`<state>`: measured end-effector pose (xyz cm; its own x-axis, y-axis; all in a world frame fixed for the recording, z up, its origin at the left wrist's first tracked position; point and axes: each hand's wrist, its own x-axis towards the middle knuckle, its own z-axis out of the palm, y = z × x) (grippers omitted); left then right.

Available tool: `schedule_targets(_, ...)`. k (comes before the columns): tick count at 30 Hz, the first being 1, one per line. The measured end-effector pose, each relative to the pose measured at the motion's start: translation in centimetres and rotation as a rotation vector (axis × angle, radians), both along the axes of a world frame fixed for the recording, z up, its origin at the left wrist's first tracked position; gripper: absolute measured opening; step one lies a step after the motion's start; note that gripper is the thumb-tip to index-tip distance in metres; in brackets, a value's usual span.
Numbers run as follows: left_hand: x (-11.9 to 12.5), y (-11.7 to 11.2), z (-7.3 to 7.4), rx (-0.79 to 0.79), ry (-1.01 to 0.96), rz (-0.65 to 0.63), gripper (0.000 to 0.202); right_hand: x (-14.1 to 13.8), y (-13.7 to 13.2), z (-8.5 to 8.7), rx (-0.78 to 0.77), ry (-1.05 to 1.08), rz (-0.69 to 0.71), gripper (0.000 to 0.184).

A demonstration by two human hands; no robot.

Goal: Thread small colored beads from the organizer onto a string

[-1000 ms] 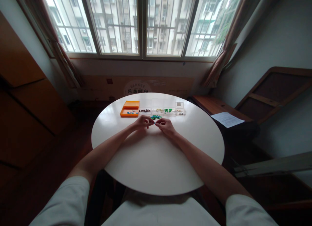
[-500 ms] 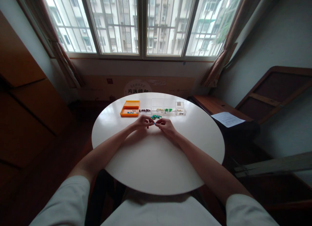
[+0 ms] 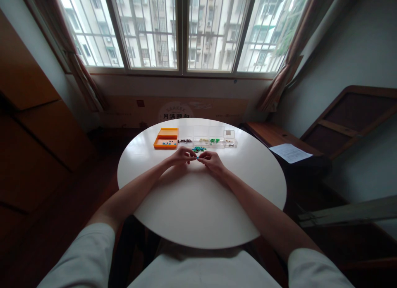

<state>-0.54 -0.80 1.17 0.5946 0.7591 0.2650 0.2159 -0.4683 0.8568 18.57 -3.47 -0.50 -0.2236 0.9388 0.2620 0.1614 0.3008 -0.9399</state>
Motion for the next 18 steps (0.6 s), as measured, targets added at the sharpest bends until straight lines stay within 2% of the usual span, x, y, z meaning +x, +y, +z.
schedule_targets(18,0.15,-0.19,0.2,-0.005,-0.013,-0.012,0.037,0.11,0.09,-0.09,0.025,-0.018,0.005,0.028)
